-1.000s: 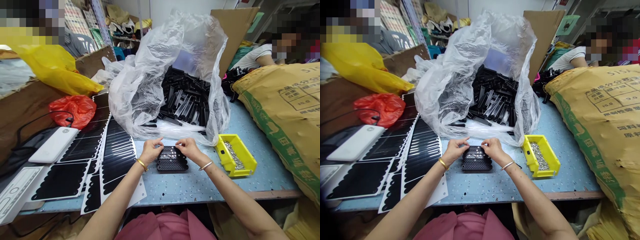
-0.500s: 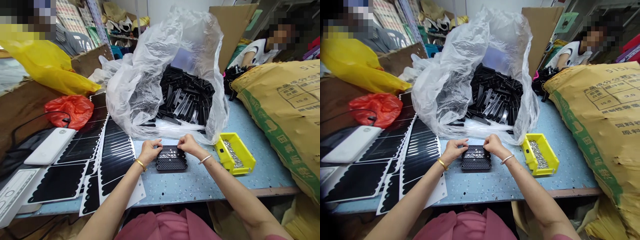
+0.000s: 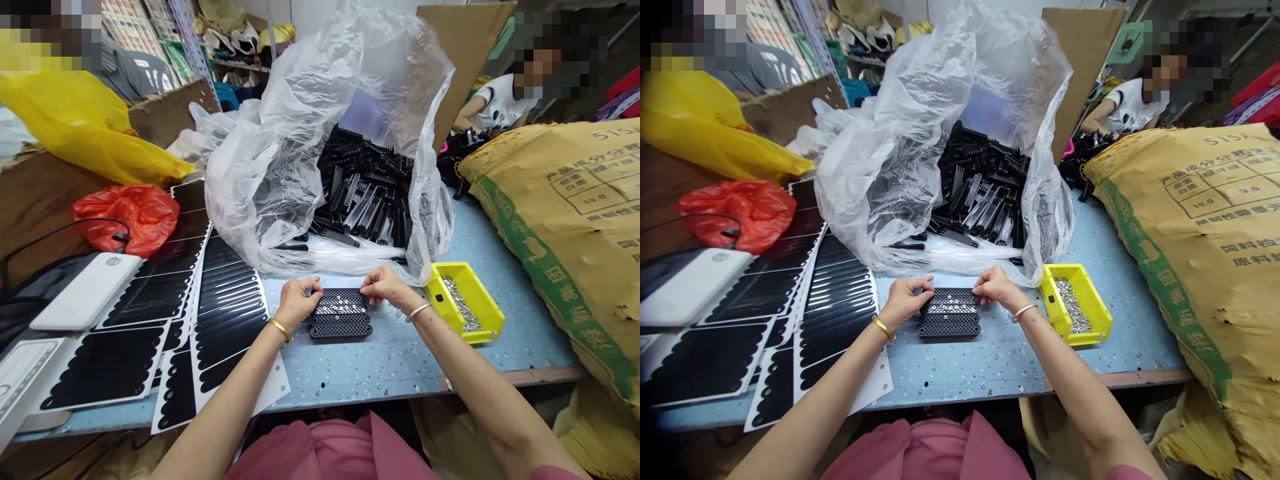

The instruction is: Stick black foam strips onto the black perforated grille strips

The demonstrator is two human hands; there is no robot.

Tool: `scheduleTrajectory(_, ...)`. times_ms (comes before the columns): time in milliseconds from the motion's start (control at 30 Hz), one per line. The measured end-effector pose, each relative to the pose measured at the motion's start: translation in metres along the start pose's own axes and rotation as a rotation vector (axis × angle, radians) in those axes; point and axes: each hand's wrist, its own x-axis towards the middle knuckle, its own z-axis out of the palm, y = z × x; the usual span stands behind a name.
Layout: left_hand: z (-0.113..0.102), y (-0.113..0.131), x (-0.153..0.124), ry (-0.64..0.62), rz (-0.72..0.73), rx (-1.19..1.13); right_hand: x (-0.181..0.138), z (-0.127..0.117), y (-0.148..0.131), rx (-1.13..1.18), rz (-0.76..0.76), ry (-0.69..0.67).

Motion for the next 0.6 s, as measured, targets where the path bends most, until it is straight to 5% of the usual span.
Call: scheduleTrajectory(600, 0.0030, -0.0045, 0.0033, 0.006, -0.067, -0.173, 0.0029, 0.0076, 0.0060, 0.117, 0.074, 0.027)
